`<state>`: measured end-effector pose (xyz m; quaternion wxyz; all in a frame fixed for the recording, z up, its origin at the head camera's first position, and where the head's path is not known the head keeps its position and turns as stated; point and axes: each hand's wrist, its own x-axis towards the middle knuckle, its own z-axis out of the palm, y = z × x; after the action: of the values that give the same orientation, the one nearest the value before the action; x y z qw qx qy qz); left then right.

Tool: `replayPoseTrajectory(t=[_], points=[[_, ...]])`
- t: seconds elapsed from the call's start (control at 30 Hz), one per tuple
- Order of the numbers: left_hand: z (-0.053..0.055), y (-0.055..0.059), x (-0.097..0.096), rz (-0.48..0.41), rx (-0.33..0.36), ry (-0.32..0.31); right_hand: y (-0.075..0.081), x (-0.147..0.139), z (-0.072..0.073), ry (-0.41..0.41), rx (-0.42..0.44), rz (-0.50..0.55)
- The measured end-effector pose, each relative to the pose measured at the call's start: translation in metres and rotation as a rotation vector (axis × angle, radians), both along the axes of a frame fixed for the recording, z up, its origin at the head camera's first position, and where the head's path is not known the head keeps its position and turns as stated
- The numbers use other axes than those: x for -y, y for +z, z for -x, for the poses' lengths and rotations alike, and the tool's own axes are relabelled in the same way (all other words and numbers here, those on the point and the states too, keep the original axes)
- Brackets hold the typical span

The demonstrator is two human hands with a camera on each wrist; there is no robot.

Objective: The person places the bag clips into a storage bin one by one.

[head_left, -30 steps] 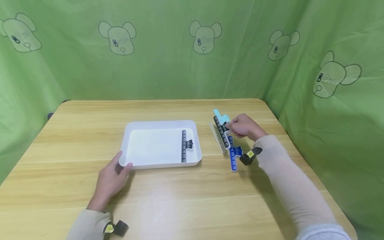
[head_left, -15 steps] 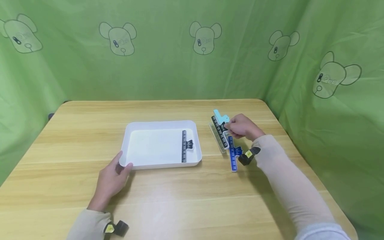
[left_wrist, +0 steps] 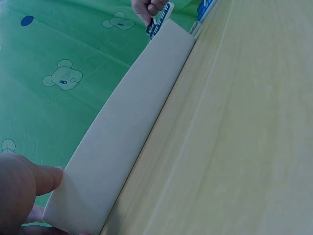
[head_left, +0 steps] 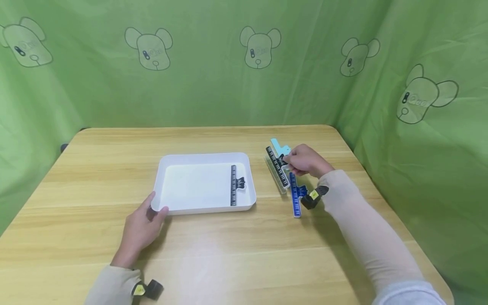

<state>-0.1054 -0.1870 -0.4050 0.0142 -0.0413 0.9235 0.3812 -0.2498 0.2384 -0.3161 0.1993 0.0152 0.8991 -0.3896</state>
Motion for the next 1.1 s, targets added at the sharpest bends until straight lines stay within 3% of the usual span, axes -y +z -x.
replayPoseTrajectory(t=[0.73,1.1], points=[[0.001,0.000,0.001,0.003,0.009,0.000,-0.001,0.009,0.001,-0.004,0.038,0.038],[0.000,0.000,0.001,-0.002,0.019,0.003,0.000,0.014,0.003,0.009,0.008,0.025]])
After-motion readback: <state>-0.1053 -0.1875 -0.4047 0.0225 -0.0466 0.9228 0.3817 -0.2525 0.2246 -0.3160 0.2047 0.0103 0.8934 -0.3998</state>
